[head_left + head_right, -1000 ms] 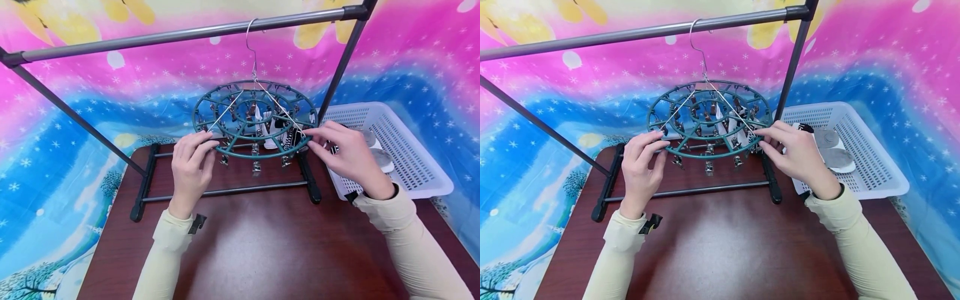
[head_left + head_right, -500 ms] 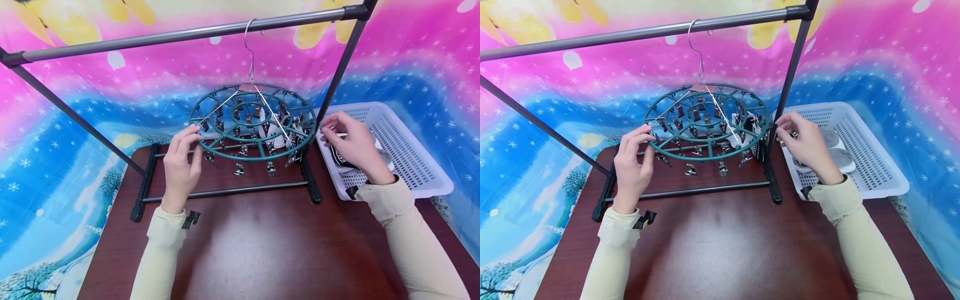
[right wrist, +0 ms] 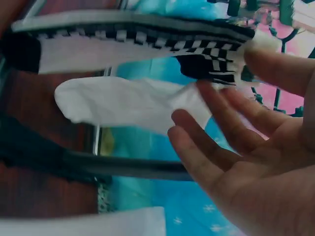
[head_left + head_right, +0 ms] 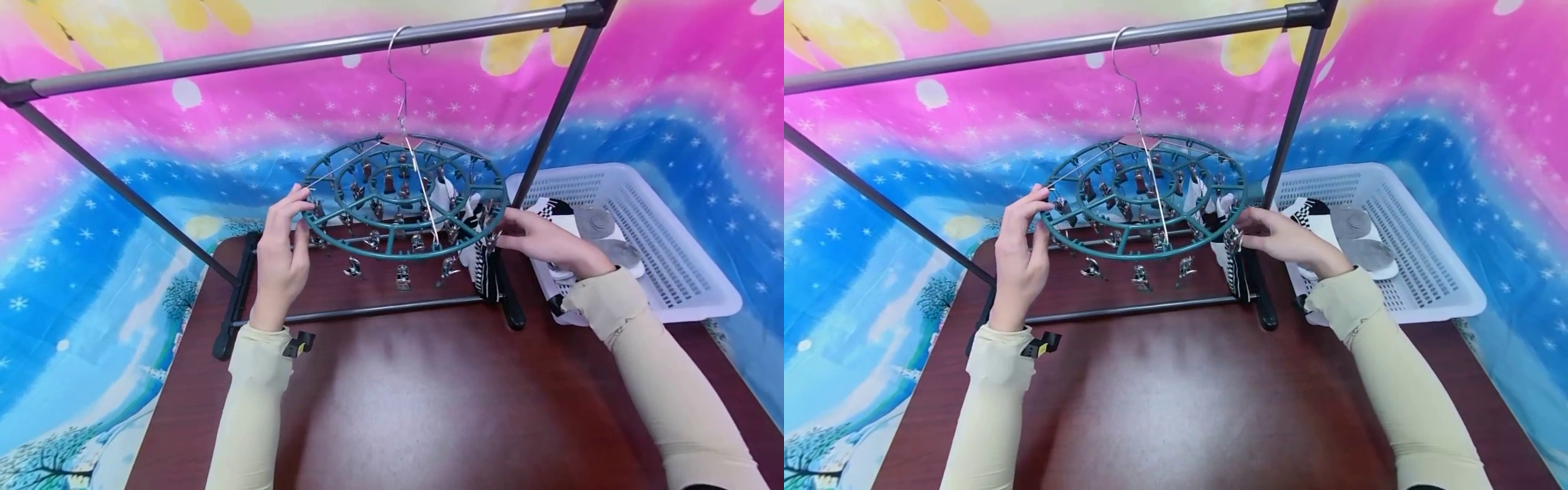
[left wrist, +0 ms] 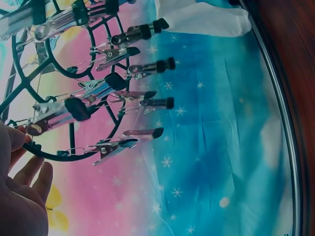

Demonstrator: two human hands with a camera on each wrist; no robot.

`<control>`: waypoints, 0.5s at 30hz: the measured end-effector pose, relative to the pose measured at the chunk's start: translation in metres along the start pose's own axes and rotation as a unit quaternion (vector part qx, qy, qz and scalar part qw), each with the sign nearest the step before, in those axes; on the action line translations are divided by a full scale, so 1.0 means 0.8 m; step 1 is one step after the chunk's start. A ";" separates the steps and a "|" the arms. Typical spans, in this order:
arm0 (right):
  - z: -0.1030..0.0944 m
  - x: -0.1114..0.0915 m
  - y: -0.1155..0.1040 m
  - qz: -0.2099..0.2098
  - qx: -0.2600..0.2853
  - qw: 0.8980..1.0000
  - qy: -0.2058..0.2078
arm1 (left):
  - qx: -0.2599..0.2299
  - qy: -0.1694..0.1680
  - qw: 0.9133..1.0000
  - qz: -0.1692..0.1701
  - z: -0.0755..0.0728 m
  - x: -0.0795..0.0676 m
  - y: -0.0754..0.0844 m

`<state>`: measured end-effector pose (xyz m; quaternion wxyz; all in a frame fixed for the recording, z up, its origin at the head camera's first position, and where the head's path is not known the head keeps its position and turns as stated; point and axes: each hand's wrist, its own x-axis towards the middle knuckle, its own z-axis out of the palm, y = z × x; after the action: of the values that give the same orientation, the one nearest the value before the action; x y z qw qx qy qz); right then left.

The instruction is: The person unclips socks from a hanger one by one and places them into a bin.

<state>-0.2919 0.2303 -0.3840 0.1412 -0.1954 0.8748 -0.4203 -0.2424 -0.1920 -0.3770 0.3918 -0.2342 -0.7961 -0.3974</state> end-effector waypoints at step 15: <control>0.011 0.036 0.006 0.028 0.063 0.997 -0.019 | -0.004 0.007 1.000 -0.016 -0.002 0.004 -0.008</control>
<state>-0.3149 0.2137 -0.3956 0.1813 -0.1697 0.8489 -0.4665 -0.2476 -0.1964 -0.3768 0.3895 -0.2201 -0.7957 -0.4083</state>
